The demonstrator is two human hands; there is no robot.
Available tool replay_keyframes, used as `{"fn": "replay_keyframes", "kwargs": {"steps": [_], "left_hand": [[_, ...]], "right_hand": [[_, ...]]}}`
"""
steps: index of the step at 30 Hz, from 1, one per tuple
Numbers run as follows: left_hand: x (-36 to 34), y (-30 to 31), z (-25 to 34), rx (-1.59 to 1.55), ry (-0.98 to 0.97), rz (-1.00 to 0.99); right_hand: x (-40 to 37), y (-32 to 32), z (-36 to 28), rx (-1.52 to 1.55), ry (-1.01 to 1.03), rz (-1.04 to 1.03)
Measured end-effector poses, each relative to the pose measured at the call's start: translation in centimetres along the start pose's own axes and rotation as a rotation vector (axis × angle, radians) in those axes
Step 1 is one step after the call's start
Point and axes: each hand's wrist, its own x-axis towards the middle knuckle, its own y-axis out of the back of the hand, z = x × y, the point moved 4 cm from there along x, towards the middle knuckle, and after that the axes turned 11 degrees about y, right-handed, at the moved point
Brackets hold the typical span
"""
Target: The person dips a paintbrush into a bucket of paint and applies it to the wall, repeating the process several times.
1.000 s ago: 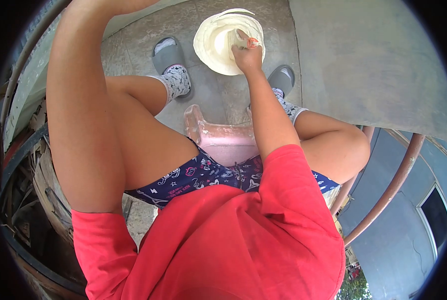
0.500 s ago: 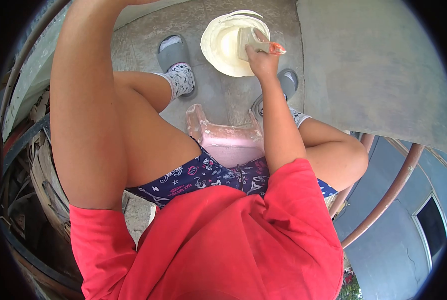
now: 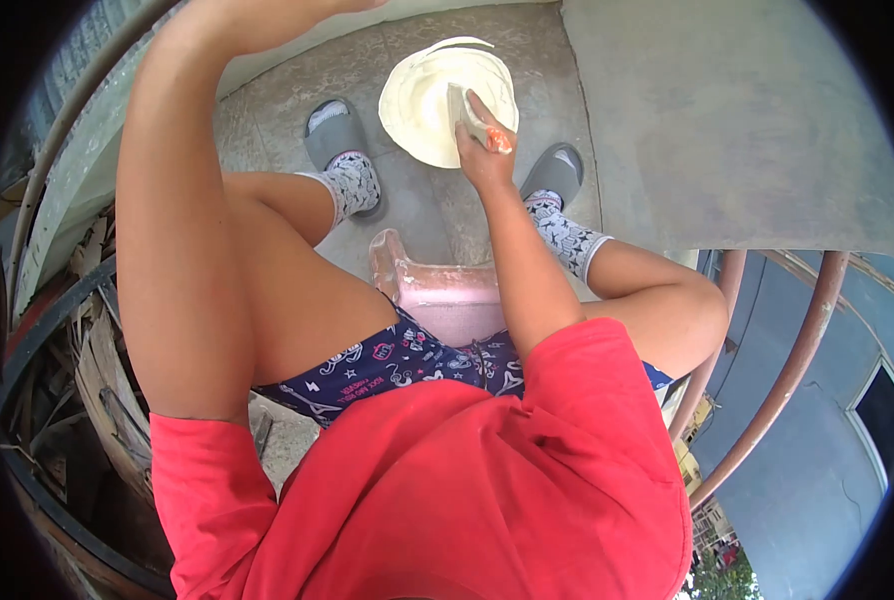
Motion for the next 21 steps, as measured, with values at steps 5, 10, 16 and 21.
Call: {"fn": "replay_keyframes", "kwargs": {"steps": [5, 10, 16, 21], "left_hand": [[-0.1, 1.2, 1.0, -0.122, 0.066, -0.191], [-0.3, 1.4, 1.3, -0.083, 0.108, -0.082], [0.2, 0.9, 0.9, -0.049, 0.117, -0.094], [-0.1, 0.6, 1.5, -0.007, 0.094, -0.062]], "right_hand": [[0.2, 1.3, -3.1, 0.136, -0.026, 0.089], [0.1, 0.8, -2.6, 0.128, 0.017, -0.057], [0.5, 0.8, -3.2, 0.137, 0.023, -0.053], [-0.4, 0.9, -1.5, 0.098, -0.013, 0.016]]}}
